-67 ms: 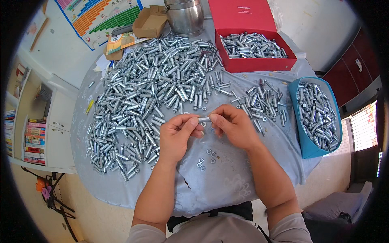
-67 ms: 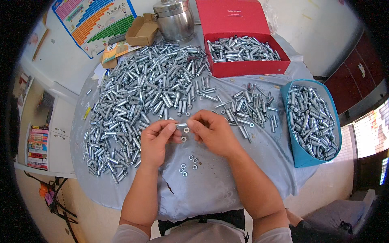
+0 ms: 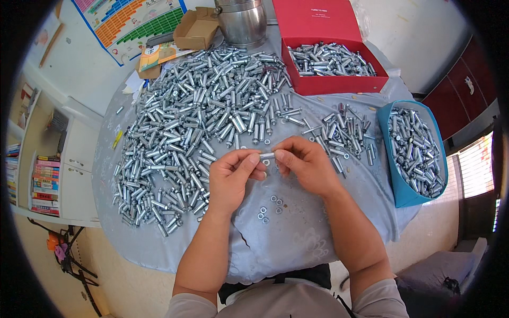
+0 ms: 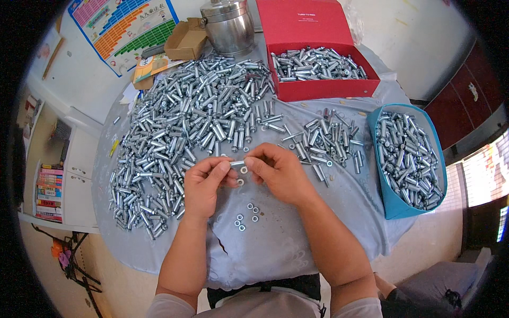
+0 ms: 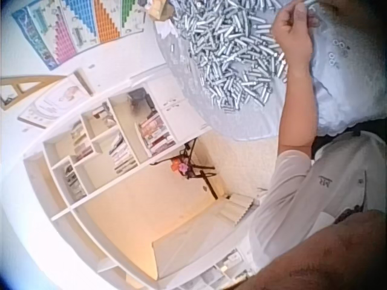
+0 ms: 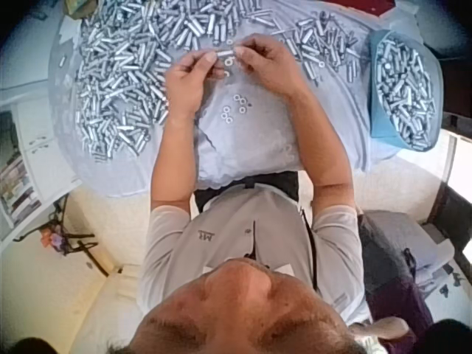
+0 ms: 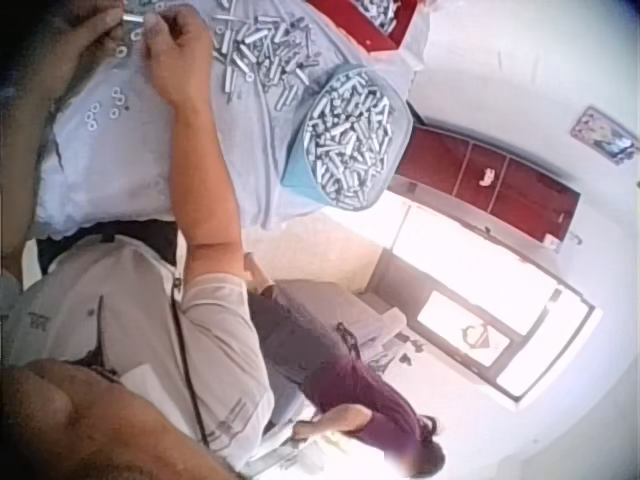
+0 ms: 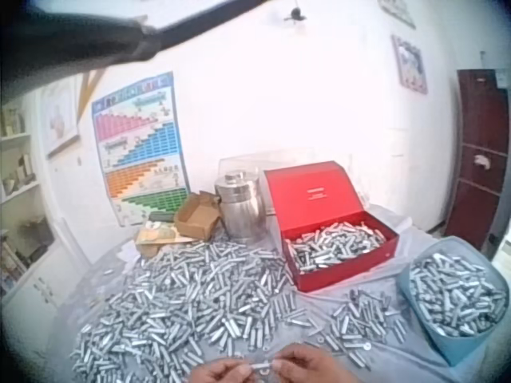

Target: The person repeatedly picks up cylindrical metal fasteners and small washers from a large pile on a table. They insert the washers into the fasteners by hand and place the assembled units into a blue container. The process is repetitive and continues throughout the clip.

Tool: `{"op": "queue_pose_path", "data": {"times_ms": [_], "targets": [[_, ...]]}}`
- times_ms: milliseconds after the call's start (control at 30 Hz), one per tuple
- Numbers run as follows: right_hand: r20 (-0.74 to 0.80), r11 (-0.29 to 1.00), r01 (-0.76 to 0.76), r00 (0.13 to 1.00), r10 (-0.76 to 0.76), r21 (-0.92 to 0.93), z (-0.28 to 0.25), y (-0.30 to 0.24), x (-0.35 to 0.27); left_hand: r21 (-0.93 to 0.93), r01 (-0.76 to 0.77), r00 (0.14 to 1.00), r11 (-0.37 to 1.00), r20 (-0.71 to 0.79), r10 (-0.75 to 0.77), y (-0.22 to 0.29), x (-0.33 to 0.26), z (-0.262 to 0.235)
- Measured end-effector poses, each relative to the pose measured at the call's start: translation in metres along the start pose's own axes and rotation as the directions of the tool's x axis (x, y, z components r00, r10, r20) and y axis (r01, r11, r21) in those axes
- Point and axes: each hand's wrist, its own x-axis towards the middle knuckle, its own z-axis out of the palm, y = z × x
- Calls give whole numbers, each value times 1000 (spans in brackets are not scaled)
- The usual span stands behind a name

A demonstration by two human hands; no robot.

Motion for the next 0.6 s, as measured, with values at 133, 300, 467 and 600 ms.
{"op": "queue_pose_path", "data": {"times_ms": [133,300,467,600], "targets": [[-90,991,136,986,-137,-14,7,8,3,-30,10,1000,999,-14,-10,-2,1,-1],[-50,999,39,998,-40,-20,4,-1,-1,-30,0,1000,1000,-12,0,-3,1,-1],[-67,1000,-12,998,12,-3,5,0,0,-38,-13,1000,999,-17,13,-4,1,-2],[-66,991,137,989,-136,10,5,4,1,-63,6,1000,998,-17,-7,-2,1,-2]]}}
